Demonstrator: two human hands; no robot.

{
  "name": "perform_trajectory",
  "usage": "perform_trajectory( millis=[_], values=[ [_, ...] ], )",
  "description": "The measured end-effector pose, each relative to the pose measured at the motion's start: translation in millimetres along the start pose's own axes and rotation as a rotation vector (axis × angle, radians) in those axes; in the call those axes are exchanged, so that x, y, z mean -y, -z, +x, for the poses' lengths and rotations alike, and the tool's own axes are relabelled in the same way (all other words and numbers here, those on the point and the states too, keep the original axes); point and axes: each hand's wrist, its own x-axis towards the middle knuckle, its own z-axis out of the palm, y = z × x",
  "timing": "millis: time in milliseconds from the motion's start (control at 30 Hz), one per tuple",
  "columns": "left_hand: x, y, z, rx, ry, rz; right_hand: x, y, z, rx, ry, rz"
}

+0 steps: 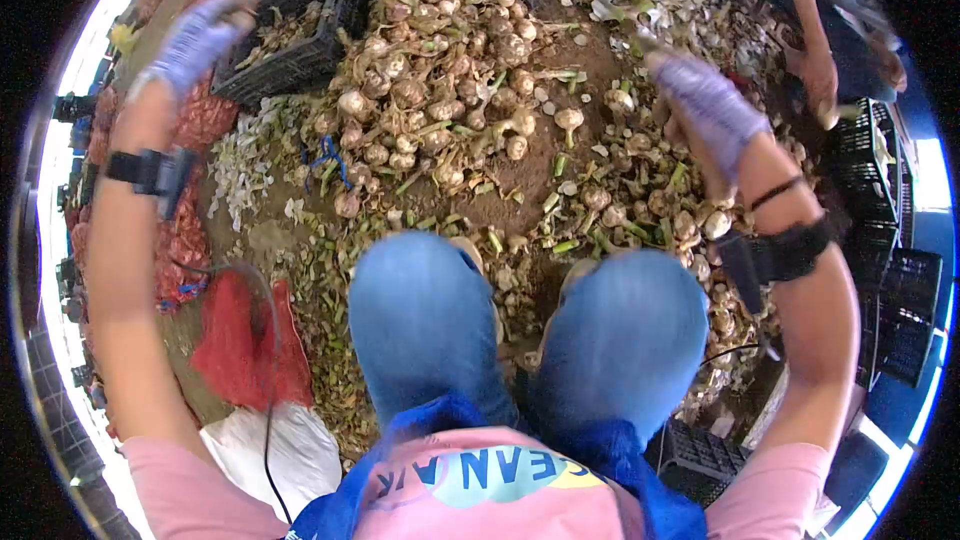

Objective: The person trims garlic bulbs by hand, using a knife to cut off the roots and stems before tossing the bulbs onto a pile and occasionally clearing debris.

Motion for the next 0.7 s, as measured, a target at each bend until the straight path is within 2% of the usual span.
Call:
perform_trajectory(
  millis=[33,100,133,200,233,333,367,467,500,567,600,633,700],
  values=[
    [42.5,-48.5,24.6,-0.006,-0.279,0.166,-30.7,-0.6,22.9,0.002,-0.055,0.016],
    [9.7,-125.3,26.8,0.134,-0.089,0.113,-92.2,-1.8,68.6,0.003,-0.165,0.049],
    [-0.5,-156.9,32.9,0.201,-0.016,0.099,-128.1,-1.4,90.0,0.010,-0.155,0.015],
    [-12.0,-210.4,52.2,0.357,0.067,0.104,-164.7,-12.7,102.0,-0.028,-0.290,0.139],
    [6.3,-250.6,65.0,0.280,-0.008,0.093,-177.6,-15.5,104.6,-0.052,-0.358,0.196],
    [0.0,-326.1,73.4,0.433,0.111,-0.162,-199.0,-20.2,118.5,0.012,-0.575,0.389],
    [-9.3,-339.9,71.6,0.460,0.086,-0.179,-220.0,-27.5,130.7,-0.055,-0.572,0.474],
    [-27.7,-378.2,52.1,0.447,-0.021,-0.184,-242.2,-39.8,138.8,-0.105,-0.535,0.396],
    [-24.4,-397.2,49.1,0.405,-0.054,-0.132,-240.9,-47.4,137.1,-0.123,-0.644,0.473],
    [-14.7,-436.1,43.0,0.345,-0.129,0.027,-245.5,-63.5,133.5,-0.084,-0.652,0.415],
    [-9.6,-448.6,41.6,0.438,-0.126,0.131,-247.8,-73.3,130.4,-0.062,-0.652,0.389],
    [-15.6,-448.9,39.5,0.532,-0.121,0.236,-237.8,-87.1,120.6,-0.112,-0.617,0.550],
    [-24.8,-448.3,38.8,0.651,-0.093,0.385,-233.8,-90.1,103.7,0.211,-0.581,0.381]
  ],
)
